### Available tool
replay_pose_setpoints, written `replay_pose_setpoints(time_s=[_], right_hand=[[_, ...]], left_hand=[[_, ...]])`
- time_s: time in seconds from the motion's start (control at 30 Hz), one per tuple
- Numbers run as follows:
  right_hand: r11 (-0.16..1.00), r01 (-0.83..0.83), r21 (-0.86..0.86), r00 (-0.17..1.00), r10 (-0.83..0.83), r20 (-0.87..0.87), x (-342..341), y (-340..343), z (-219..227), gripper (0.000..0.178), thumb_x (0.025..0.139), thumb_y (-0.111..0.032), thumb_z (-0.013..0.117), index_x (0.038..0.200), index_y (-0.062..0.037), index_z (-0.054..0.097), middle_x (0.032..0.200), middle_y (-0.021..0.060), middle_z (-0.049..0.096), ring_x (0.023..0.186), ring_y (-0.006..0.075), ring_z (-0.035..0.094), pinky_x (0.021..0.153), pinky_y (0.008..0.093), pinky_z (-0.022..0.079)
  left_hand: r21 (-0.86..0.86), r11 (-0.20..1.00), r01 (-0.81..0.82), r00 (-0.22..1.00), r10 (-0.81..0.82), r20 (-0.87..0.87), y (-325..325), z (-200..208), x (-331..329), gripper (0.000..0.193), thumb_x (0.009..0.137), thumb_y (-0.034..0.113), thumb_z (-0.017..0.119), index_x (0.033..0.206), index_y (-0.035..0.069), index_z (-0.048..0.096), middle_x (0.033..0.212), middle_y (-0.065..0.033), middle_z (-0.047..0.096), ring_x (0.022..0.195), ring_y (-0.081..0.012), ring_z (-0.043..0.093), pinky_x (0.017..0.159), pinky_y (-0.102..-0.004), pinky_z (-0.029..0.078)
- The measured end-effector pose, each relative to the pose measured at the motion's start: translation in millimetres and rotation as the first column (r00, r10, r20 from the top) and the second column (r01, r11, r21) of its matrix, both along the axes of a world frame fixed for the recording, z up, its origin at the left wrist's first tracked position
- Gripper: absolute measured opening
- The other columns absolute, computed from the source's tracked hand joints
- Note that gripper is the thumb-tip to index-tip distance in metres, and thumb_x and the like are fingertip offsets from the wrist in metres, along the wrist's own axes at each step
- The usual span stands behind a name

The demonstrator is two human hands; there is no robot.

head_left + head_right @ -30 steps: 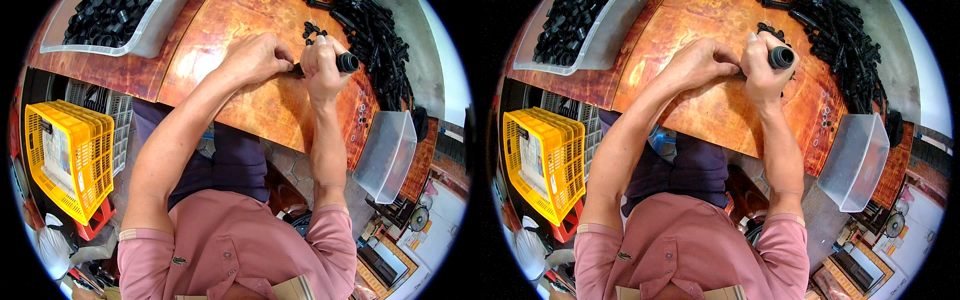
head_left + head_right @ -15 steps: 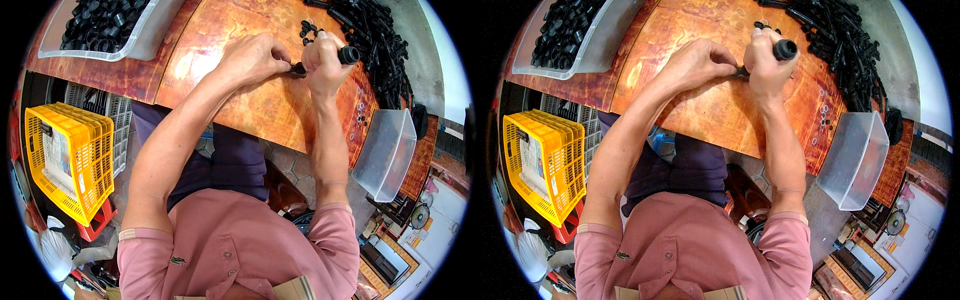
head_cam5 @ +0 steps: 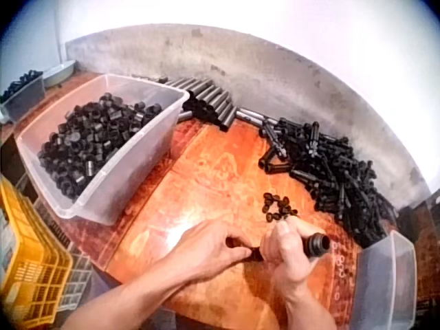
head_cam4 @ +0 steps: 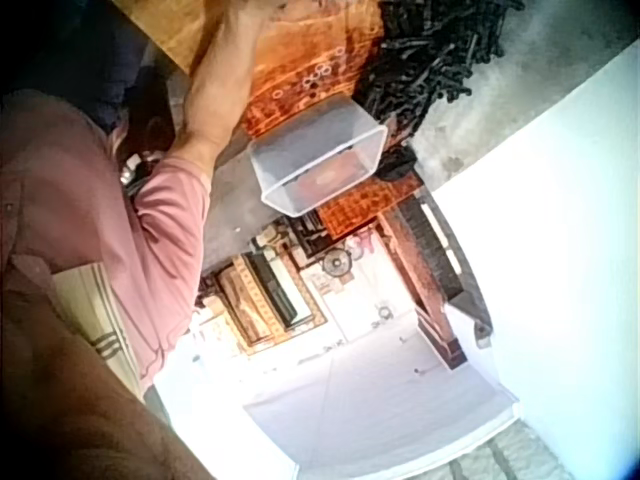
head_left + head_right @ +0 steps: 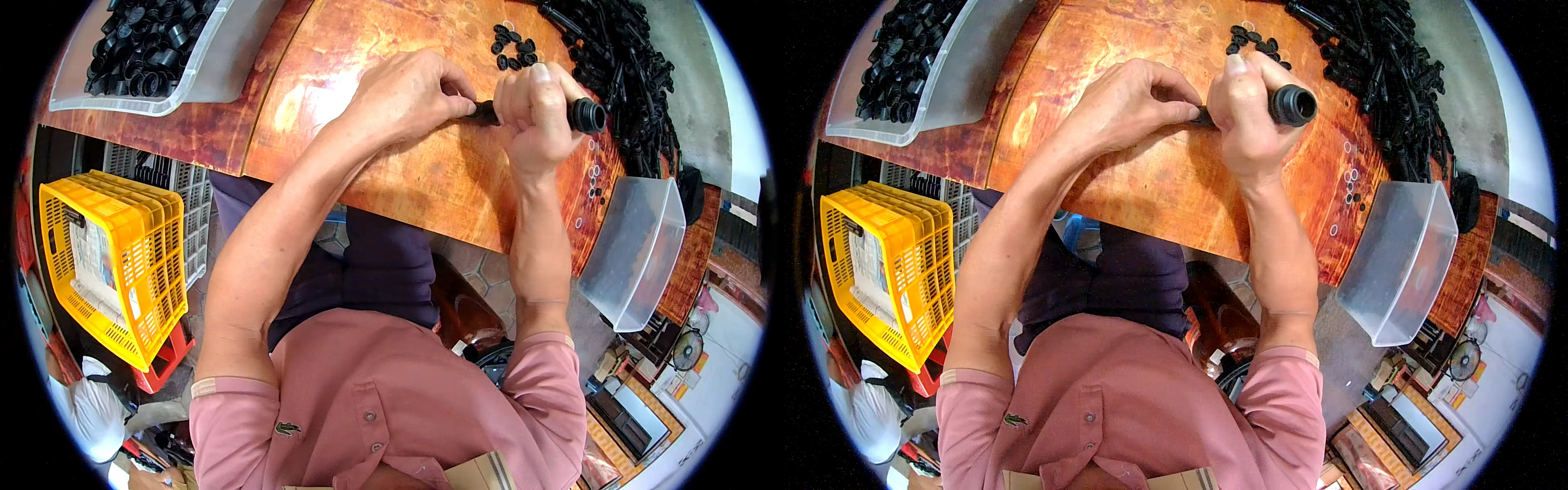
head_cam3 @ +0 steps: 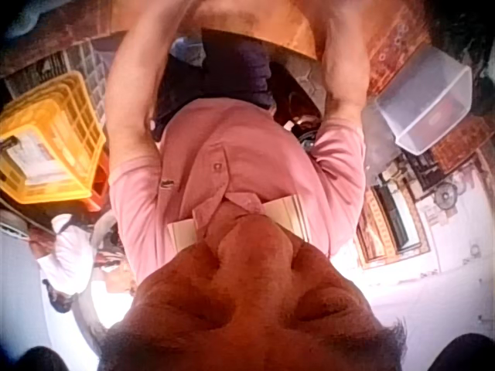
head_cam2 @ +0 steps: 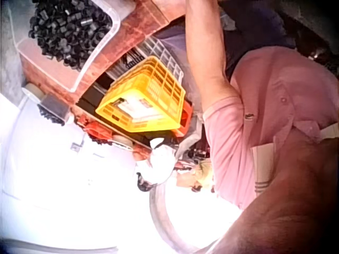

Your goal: The person assembles small black plastic components onto metal rods at a workbench. They repeatedly pick up a rod, insert a plastic piece, and place the assembled unit into a yellow basket. The process is repetitive and focused on manual assembly.

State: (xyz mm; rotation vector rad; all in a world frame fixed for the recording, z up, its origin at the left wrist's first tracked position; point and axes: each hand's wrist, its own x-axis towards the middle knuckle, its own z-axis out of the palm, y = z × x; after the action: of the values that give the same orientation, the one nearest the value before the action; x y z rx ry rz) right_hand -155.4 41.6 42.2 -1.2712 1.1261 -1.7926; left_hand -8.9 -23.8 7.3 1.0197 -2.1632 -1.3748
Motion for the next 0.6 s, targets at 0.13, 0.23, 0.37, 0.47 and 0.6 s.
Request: replay_pose_setpoints(time_s=[0.13,0.23,0.37,0.47,0.6], right_hand=[[1.0,0.015,0.02,0.997,-0.013,-0.08,1.5,0.4,-1.0,0.039,0.094,-0.006,0.053,0.057,-0.0047,0.041,0.051,-0.0001,0.044,0.043,0.0061,0.037,0.041,0.0259,0.027],[1.0,0.004,0.023,0.998,-0.002,-0.057,1.0,-2.5,-2.1,0.039,0.094,-0.005,0.053,0.057,-0.0051,0.041,0.051,-0.0008,0.044,0.044,0.0055,0.037,0.042,0.0258,0.027],[0.998,0.028,0.047,0.997,-0.025,-0.067,2.5,-5.1,-2.9,0.039,0.094,-0.004,0.053,0.057,-0.0057,0.041,0.052,-0.0017,0.044,0.046,0.0048,0.037,0.043,0.0255,0.027],[0.998,0.034,0.057,0.996,-0.029,-0.089,2.4,-7.4,-2.4,0.039,0.094,-0.004,0.053,0.057,-0.006,0.04,0.053,-0.0021,0.044,0.046,0.0048,0.037,0.043,0.0255,0.028],[0.996,0.051,0.067,0.994,-0.044,-0.103,1.7,-6.8,-3.6,0.039,0.094,-0.004,0.053,0.056,-0.0059,0.042,0.053,-0.0025,0.044,0.047,0.0051,0.038,0.045,0.0258,0.029]], left_hand=[[-0.035,0.999,0.013,1.0,-0.012,0.015,-0.6,-0.8,-0.8,0.022,0.082,0.023,0.072,0.097,0.009,0.079,0.087,-0.0089,0.076,0.08,-0.0193,0.072,0.077,-0.033,0.055],[-0.034,0.999,0.014,1.0,-0.013,0.013,-0.9,0.6,-0.7,0.022,0.082,0.023,0.072,0.097,0.009,0.079,0.088,-0.0095,0.076,0.08,-0.0201,0.072,0.077,-0.0334,0.055],[-0.029,0.999,0.015,1.0,-0.015,0.002,-2.4,-1.0,-1.3,0.022,0.081,0.022,0.073,0.097,0.009,0.079,0.087,-0.0102,0.076,0.08,-0.0207,0.072,0.076,-0.0335,0.055],[-0.014,1.0,0.01,1.0,-0.01,0.002,-2.9,-0.7,-1.6,0.022,0.081,0.022,0.074,0.098,0.008,0.079,0.087,-0.0107,0.076,0.08,-0.021,0.072,0.076,-0.0336,0.055],[-0.007,1.0,0.007,1.0,-0.007,0.02,-2.2,1.8,-1.8,0.022,0.082,0.021,0.074,0.098,0.007,0.078,0.086,-0.0111,0.076,0.079,-0.0209,0.072,0.076,-0.0339,0.055]])
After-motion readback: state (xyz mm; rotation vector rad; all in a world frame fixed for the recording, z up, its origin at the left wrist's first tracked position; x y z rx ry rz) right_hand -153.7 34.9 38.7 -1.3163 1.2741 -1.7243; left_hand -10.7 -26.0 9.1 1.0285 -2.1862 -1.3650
